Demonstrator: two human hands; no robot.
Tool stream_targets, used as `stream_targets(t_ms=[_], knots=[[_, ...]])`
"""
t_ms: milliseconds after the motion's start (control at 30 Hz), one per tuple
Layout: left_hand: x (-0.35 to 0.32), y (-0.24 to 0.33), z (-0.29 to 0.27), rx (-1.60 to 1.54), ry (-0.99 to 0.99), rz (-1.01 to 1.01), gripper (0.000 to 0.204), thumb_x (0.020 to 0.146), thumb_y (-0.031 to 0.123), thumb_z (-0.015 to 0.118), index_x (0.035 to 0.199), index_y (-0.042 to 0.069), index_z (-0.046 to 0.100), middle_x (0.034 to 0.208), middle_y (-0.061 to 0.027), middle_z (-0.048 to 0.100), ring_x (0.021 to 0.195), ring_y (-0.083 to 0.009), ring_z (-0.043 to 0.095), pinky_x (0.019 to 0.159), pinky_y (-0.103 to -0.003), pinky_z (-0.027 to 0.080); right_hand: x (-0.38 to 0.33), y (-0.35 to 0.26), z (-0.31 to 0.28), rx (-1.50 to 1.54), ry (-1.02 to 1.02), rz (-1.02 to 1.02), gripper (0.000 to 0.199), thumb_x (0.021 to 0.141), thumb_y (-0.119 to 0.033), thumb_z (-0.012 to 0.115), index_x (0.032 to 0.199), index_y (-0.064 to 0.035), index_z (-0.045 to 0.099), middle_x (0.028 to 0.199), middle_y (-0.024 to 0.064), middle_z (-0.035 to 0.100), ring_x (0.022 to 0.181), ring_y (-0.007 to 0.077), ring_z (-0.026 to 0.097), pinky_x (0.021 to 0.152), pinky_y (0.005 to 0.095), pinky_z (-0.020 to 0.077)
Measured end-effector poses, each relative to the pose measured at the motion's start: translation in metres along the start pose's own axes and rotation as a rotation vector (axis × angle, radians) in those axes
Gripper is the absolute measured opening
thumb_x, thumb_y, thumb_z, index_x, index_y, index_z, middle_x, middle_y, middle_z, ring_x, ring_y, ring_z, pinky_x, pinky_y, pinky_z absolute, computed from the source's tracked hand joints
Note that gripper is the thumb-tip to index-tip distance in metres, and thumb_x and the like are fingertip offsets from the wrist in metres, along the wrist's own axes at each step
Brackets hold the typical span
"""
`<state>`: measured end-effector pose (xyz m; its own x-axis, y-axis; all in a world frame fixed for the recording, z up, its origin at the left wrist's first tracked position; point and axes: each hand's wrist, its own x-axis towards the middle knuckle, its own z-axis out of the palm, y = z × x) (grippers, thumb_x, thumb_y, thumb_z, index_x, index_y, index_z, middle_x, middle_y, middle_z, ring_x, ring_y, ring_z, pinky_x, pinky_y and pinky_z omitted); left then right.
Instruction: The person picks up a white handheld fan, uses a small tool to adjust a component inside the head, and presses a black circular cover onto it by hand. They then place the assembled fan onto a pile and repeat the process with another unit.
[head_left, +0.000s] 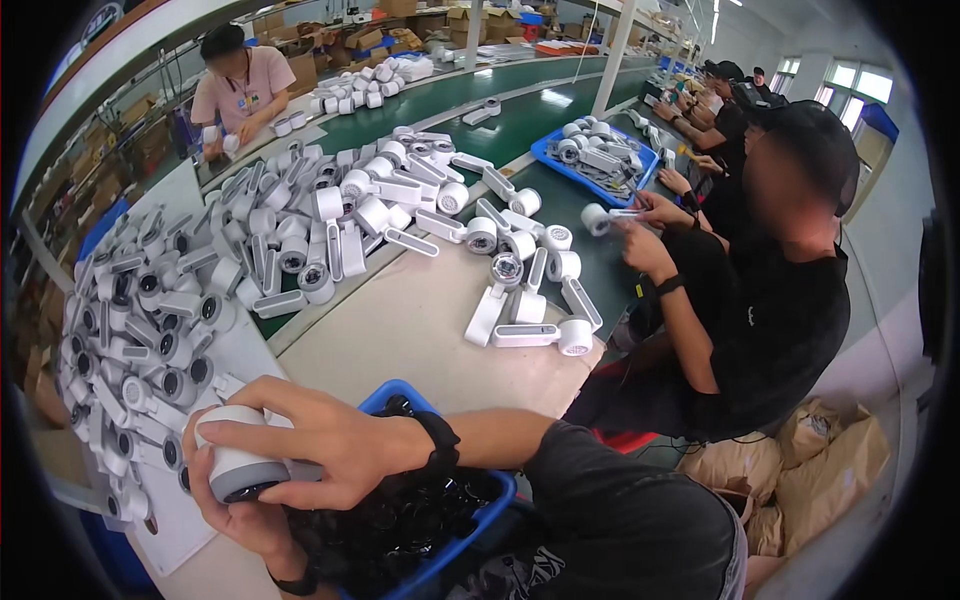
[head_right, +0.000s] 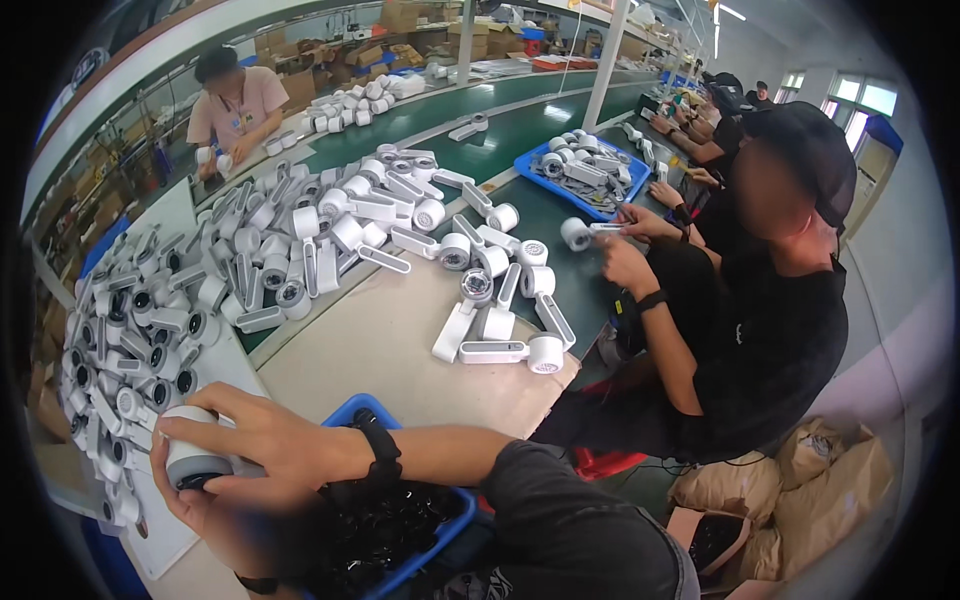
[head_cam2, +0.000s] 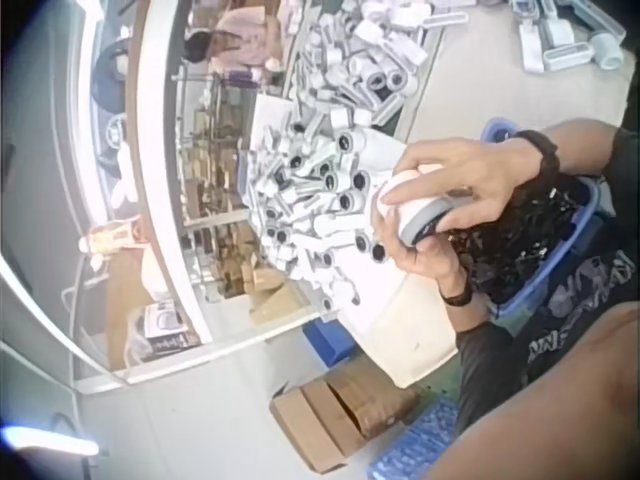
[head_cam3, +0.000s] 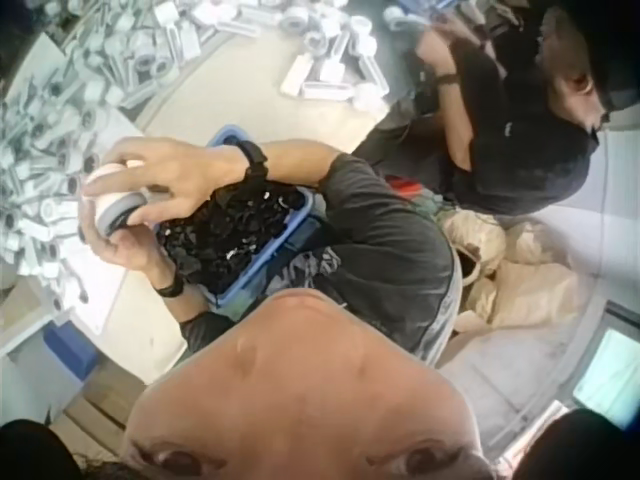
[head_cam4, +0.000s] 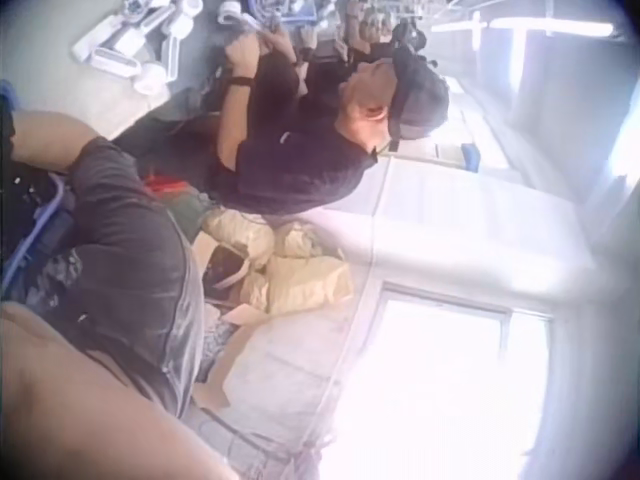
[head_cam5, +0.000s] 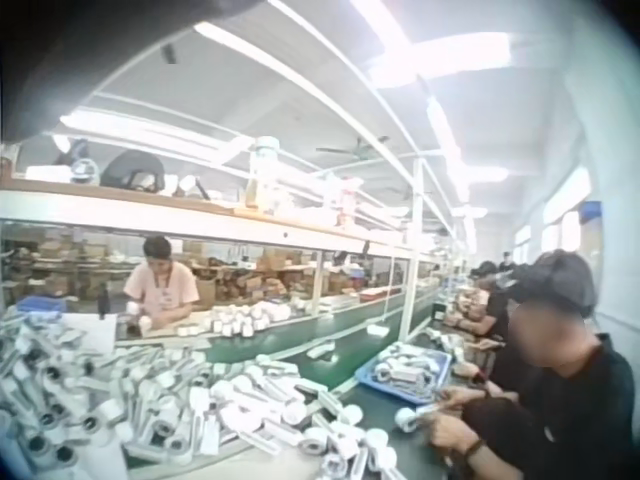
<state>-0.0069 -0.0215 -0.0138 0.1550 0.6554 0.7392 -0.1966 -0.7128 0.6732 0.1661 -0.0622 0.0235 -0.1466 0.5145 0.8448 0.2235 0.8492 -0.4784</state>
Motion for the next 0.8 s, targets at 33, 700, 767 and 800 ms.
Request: stream_targets(t_ms=[33,700,767,800], knots=[[0.0,0.0,-0.001,0.003,0.001,0.002,0.068,0.092,0.065,0.048,0.132,0.009,0.048,0.137,-0.0273,0.043,0.122,-0.0397,0.048,0.098,-0.051,0.045,0.0,0.0,0.001,0.003,0.0,-0.003,0.062,0.089,-0.033,0.062,0.14,-0.0001,0.047,0.123,0.0222,0.052,0.109,0.0368,0.053,0.093,0.0412,0.0435],[0.002,0.021,0.01,-0.054,-0.018,-0.241,0.088,0.086,0.069,0.054,0.14,0.0,0.041,0.144,-0.0231,0.04,0.127,-0.0357,0.046,0.099,-0.046,0.046,0.007,0.007,0.003,0.216,0.013,0.163,0.1,0.073,-0.05,0.08,0.147,-0.0021,0.033,0.125,0.0193,0.054,0.112,0.0365,0.055,0.095,0.0417,0.0438],[-0.002,0.016,0.009,-0.167,0.012,-0.238,0.088,0.086,0.07,0.054,0.139,0.001,0.042,0.144,-0.0233,0.04,0.127,-0.0359,0.046,0.099,-0.046,0.045,0.005,0.009,0.006,0.187,0.045,0.134,0.096,0.073,-0.045,0.081,0.146,-0.0018,0.035,0.125,0.0196,0.055,0.112,0.0367,0.056,0.094,0.0413,0.0446],[-0.004,0.014,0.008,-0.28,0.045,-0.235,0.089,0.085,0.071,0.054,0.139,0.001,0.043,0.143,-0.0234,0.041,0.127,-0.0362,0.046,0.099,-0.046,0.045,0.004,0.01,0.006,0.159,0.075,0.105,0.093,0.073,-0.039,0.082,0.144,-0.0015,0.037,0.125,0.02,0.055,0.113,0.0368,0.057,0.094,0.0409,0.0454]])
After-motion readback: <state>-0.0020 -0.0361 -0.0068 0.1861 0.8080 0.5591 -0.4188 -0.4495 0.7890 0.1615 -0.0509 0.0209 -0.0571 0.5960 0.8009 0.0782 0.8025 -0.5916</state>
